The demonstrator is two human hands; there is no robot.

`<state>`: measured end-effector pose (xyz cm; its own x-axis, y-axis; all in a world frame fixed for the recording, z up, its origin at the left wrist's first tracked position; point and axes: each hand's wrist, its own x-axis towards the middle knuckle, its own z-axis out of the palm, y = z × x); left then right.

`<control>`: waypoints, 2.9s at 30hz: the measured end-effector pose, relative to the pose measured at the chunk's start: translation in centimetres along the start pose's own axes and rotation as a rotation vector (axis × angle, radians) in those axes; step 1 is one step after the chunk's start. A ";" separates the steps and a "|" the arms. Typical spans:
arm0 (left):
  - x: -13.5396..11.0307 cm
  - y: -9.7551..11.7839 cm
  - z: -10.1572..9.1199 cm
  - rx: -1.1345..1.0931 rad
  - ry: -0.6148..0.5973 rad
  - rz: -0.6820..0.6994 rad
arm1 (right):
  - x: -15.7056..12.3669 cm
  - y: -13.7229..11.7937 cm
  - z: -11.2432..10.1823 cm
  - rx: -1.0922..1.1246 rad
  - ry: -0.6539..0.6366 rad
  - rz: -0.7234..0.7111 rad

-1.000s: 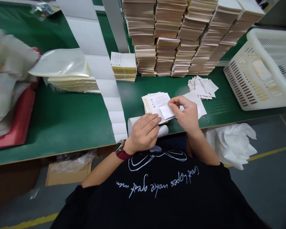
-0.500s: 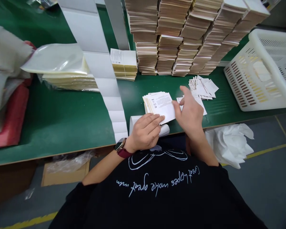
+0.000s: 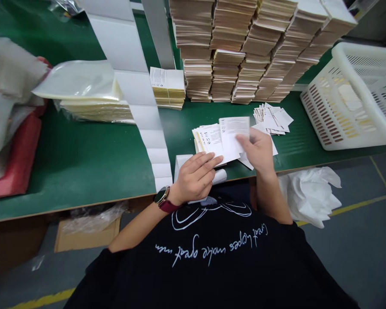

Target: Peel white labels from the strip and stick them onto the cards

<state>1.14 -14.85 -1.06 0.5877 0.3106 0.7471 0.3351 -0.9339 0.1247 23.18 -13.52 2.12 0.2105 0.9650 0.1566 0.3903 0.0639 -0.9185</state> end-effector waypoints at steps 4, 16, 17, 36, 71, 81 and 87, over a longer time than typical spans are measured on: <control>-0.2 -0.1 -0.4 -0.023 0.061 -0.064 | -1.4 2.3 -2.5 -0.174 0.125 -0.036; 2.3 0.9 -2.6 -0.211 0.064 -0.178 | -7.4 -1.1 -1.6 -0.208 -0.156 -0.493; 2.4 1.0 -2.5 -0.215 0.065 -0.192 | -7.7 -1.6 -1.0 -0.094 -0.234 -0.566; 1.0 0.7 -2.0 -0.065 0.114 -0.051 | -6.7 -2.3 0.3 0.060 0.222 -0.807; -0.1 -0.5 -0.2 -0.034 0.093 0.013 | -1.6 -3.0 1.6 -0.639 0.081 -0.221; -0.1 -0.3 -0.2 -0.016 0.062 -0.007 | 0.4 -1.1 1.0 -0.051 -0.209 0.012; -0.3 -0.1 0.0 -0.019 0.031 -0.046 | -1.4 -0.3 0.1 -0.237 0.212 -0.188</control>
<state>0.93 -14.85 -1.24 0.5492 0.3477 0.7599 0.3470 -0.9221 0.1711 22.70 -14.84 2.18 0.2871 0.8662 0.4091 0.6312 0.1502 -0.7610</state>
